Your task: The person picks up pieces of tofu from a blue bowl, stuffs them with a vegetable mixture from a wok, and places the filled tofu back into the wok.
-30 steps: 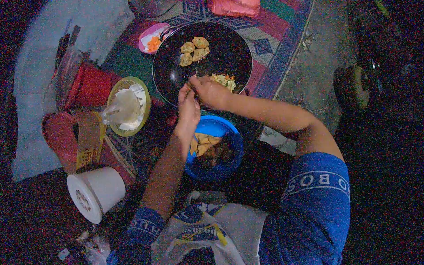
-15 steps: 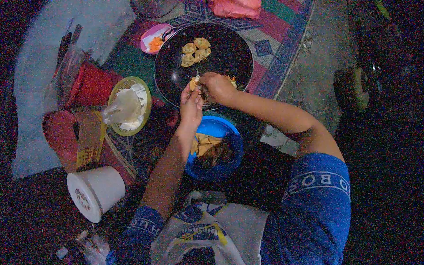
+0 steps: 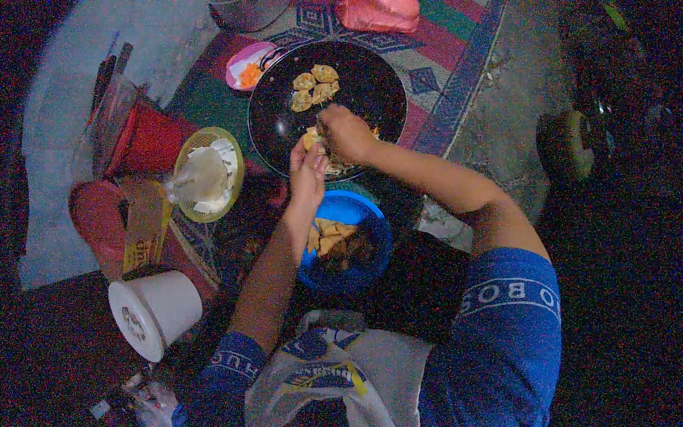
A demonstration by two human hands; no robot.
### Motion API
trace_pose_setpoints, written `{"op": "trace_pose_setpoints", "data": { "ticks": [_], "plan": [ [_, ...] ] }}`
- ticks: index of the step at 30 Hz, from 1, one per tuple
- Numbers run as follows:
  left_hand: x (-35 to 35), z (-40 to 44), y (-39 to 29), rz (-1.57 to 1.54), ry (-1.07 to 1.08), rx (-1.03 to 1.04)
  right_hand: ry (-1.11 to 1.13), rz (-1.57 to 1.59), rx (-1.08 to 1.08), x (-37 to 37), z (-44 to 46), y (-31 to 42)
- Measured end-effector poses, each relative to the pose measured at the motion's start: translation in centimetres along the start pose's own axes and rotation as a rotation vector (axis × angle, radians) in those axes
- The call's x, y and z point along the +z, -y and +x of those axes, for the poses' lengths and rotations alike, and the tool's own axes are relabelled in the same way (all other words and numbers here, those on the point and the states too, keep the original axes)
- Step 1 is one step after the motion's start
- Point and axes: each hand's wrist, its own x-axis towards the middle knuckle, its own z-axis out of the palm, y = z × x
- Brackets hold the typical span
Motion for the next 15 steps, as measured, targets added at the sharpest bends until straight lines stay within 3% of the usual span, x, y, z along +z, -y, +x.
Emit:
{"op": "trace_pose_setpoints", "data": {
  "ticks": [4,7,9,13,15],
  "plan": [
    [0.0,-0.2,-0.3,-0.08,0.107,0.024,-0.052,0.196,0.05,-0.4,0.3,-0.4],
    [0.0,-0.1,-0.2,-0.055,0.12,0.028,0.068,0.25,0.035,0.2,-0.4,-0.2],
    [-0.2,0.1,0.0,-0.036,0.106,0.031,0.063,0.055,-0.155,0.8,-0.8,0.0],
    [-0.8,0.3,0.0,0.005,0.132,0.041,-0.021,-0.016,-0.24,0.8,-1.0,0.5],
    [-0.8,0.3,0.1,0.013,0.132,0.031,0.171,-0.024,-0.174,0.2,-0.5,0.4]
  ]
}}
